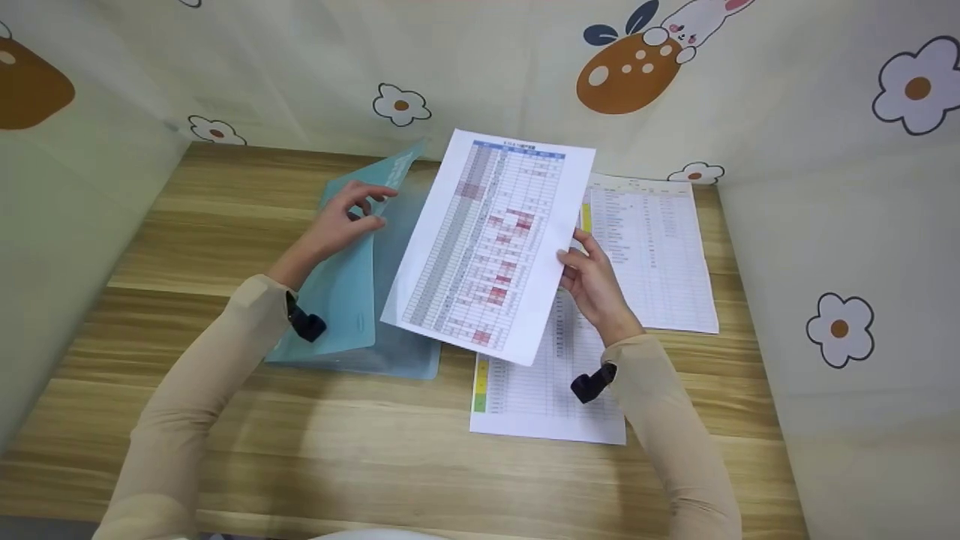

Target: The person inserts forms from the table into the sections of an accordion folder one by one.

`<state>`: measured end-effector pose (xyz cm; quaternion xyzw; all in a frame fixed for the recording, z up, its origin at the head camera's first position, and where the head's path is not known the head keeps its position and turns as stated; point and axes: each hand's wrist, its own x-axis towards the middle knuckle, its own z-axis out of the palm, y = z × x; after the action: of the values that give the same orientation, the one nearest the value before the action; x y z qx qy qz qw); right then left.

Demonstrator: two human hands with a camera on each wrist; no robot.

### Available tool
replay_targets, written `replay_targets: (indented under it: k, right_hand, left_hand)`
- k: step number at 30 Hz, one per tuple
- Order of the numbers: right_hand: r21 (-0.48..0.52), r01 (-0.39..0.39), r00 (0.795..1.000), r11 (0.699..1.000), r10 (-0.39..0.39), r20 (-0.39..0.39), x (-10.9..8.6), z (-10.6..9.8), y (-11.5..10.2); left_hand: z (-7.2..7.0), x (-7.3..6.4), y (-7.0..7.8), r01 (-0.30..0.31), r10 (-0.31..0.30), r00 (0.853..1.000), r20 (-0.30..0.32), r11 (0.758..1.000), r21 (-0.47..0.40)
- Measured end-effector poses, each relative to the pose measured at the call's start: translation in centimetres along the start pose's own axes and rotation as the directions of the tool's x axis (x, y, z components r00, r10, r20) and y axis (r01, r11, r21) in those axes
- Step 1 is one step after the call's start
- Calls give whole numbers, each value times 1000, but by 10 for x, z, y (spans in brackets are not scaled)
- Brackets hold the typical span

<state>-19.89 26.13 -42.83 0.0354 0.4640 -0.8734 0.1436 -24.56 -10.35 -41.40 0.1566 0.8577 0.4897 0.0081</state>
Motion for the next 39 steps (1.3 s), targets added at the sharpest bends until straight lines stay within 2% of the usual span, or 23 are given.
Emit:
replay_targets:
  k: [10,18,27,32,39]
  right_hand:
    - [-18,-54,998,998,54,17,1,10,12]
    - [-73,-88,995,993,91,33,4,16,22]
    - [-99,-112,992,989,117,49,11,22,28]
    - [-158,-128,991,979,134,26,17,24,30]
    - [-221,-157,985,963,169,34,26,26,31]
  left_hand:
    - [0,-1,2,44,-44,999,11,999,-2]
    - [1,0,1,-4,4,1000,2,1000,6]
    - [3,0,2,31,-30,1000,-7,999,29]
    - [3,0,2,41,-40,999,-8,999,35]
    - [3,0,1,41,-41,999,-3,998,55]
